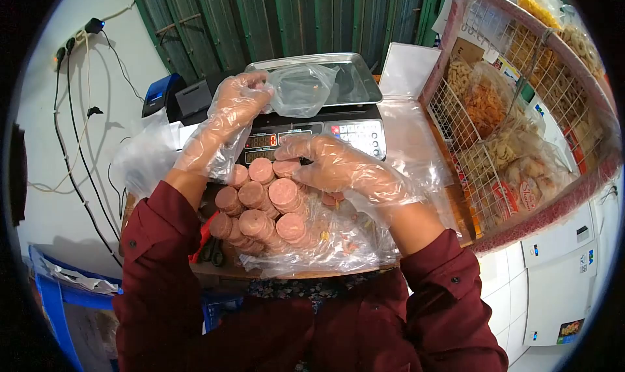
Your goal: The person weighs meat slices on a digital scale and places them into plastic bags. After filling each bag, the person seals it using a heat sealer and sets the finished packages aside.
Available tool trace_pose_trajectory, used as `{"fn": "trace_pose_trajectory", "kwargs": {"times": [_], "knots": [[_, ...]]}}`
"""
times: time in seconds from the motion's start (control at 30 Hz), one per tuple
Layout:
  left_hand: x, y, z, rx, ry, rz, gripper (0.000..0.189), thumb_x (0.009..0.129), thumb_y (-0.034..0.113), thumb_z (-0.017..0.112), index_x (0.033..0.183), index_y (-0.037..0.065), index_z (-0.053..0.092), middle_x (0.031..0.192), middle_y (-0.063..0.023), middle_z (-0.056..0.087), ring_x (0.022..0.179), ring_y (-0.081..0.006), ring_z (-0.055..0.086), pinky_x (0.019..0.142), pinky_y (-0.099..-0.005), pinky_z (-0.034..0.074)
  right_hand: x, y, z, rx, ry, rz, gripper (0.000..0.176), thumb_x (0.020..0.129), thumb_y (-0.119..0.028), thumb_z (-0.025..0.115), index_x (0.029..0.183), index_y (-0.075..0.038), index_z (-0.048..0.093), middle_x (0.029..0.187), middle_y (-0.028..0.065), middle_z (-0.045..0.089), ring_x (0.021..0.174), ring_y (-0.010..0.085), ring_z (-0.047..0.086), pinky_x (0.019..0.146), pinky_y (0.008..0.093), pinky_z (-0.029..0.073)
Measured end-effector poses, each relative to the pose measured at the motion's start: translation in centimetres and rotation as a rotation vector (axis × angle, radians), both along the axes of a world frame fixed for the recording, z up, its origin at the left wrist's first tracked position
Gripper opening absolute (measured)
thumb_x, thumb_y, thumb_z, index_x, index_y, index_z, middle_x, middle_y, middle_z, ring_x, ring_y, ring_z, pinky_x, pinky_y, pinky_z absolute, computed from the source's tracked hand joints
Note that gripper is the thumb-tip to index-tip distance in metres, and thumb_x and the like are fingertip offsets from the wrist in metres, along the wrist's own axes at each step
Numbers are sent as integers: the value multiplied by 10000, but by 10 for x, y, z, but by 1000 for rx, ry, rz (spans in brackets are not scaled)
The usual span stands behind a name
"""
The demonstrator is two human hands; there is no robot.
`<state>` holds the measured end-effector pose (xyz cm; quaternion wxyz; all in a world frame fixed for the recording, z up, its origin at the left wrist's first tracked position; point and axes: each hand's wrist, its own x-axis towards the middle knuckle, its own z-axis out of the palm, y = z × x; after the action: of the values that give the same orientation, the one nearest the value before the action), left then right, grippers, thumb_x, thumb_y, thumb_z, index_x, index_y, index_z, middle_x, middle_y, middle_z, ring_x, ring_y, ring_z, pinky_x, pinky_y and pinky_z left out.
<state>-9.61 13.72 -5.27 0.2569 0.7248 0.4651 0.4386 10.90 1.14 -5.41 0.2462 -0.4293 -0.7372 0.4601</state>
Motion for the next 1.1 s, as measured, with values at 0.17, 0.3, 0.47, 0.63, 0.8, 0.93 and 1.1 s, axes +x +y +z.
{"fn": "trace_pose_trajectory", "kwargs": {"times": [0.17,0.3,0.47,0.63,0.8,0.93,1.1], "knots": [[-10,-44,24,69,54,69,379,842,171,713,1157,-36,676,877,-48,644,717,-98,616,647,-277,504,5,0,-4,-227,125,-40,491,863,-53,625,1349,-21,566,1190,150,668,695,176,670,479,308,525],[-35,-92,11,44,453,-267,435,818,274,745,1141,-9,675,924,-100,659,818,-176,647,735,-326,511,15,13,-37,-175,229,-15,552,852,-48,655,1385,10,523,1231,194,654,721,176,666,486,303,527],[-37,-114,17,170,420,-362,263,828,158,697,1001,-40,688,990,-176,689,908,-269,689,799,-356,546,9,12,-58,36,398,-13,569,858,-66,687,1392,21,511,1209,221,653,726,169,669,466,280,519],[-30,-92,4,90,638,-376,284,831,214,681,1012,-3,700,1043,-179,685,989,-297,678,839,-352,534,4,-3,-35,-202,345,-167,544,861,-110,733,1348,49,547,1164,214,669,909,182,684,455,240,521],[-28,-82,7,29,623,-369,474,855,466,692,1116,71,710,1092,-129,662,1073,-313,633,934,-405,493,2,13,-49,9,379,-177,424,882,-132,748,1245,52,627,1116,174,695,961,178,681,670,272,581],[-20,-62,25,24,398,-418,407,870,439,712,1092,100,734,1097,-117,677,1026,-262,663,905,-368,513,-2,33,-23,151,558,-236,368,883,-137,769,1166,71,662,1060,150,718,959,176,690,862,290,569],[0,-31,32,119,400,-186,309,869,294,702,1083,73,733,1045,-99,707,970,-206,674,875,-335,518,-6,68,3,35,798,-332,307,858,-87,765,1089,95,679,987,167,726,915,176,699,825,279,577]]}}
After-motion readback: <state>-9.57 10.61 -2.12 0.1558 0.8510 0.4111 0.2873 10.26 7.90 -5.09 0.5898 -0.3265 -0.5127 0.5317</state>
